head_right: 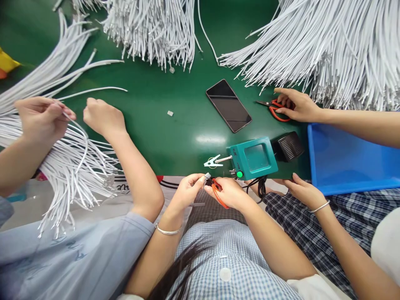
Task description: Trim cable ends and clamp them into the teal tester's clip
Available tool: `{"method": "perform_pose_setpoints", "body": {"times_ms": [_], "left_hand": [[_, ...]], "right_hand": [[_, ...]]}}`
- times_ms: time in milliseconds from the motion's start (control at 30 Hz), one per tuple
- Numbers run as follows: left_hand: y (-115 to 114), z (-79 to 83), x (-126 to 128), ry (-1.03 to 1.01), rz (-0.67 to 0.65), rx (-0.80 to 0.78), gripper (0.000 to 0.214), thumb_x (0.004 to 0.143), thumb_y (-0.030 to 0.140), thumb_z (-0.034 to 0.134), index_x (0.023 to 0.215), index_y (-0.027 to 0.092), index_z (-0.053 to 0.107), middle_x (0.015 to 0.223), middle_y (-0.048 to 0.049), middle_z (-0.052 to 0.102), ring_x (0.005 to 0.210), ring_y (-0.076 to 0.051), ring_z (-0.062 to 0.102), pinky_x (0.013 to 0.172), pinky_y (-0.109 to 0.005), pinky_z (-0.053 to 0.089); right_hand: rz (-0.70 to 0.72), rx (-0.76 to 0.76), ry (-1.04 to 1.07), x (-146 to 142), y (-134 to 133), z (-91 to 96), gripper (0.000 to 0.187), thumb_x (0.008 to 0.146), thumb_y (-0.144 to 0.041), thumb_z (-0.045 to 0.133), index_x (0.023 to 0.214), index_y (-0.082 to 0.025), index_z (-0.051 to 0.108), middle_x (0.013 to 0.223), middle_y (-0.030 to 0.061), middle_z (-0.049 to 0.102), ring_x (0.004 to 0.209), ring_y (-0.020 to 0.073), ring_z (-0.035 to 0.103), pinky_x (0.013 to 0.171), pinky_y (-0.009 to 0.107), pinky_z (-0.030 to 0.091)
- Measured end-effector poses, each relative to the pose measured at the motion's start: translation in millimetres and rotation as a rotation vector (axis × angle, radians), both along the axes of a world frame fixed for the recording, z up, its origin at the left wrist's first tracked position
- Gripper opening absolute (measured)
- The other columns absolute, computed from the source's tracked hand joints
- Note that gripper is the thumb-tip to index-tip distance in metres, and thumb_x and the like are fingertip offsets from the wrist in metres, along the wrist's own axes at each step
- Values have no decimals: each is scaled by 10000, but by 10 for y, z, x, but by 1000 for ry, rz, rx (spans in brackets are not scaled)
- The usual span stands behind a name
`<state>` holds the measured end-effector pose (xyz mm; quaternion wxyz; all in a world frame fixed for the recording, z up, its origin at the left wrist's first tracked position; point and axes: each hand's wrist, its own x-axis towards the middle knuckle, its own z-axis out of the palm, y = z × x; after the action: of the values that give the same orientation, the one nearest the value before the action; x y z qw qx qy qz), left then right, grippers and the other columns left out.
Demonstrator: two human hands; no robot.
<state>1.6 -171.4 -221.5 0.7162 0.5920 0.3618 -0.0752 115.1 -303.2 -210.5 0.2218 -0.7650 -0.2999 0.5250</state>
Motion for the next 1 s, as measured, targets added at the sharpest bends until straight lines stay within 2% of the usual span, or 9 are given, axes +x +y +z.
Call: {"method": "perform_pose_setpoints", "body": {"times_ms": [433,567,733,867,1000], "left_hand": [[22,47,37,29,22,-17,396,789,473,533,827,95,646,726,-45,601,667,-121,522,646,-235,431],[19,29,61,69,29,-24,350,784,450,534,754,109,611,639,-18,552,582,-100,488,575,-222,406],[30,7,108,165,33,-28,287,798,390,566,760,110,615,626,-27,590,440,-81,438,455,-225,345],[70,-21,120,200,26,-30,293,789,408,655,742,121,622,608,-36,604,442,-102,484,454,-236,348],[97,-45,109,227,10,-30,327,835,443,639,725,136,646,610,-34,611,521,-141,581,487,-234,369]], "right_hand": [[-28,-31,36,-19,-3,-5,463,861,-578,467,773,-139,589,726,34,589,665,133,499,591,244,344],[-46,-76,47,-18,24,4,524,864,-610,455,700,-126,568,668,42,565,629,129,483,548,248,318],[-75,-129,113,32,65,65,612,855,-668,453,610,-110,504,570,58,548,552,90,475,534,258,300],[-96,-147,197,77,80,85,633,848,-681,423,618,-99,517,539,71,562,511,63,504,519,259,294],[-106,-148,238,84,78,82,625,874,-646,414,618,-90,540,506,66,550,459,40,483,494,219,294]]}}
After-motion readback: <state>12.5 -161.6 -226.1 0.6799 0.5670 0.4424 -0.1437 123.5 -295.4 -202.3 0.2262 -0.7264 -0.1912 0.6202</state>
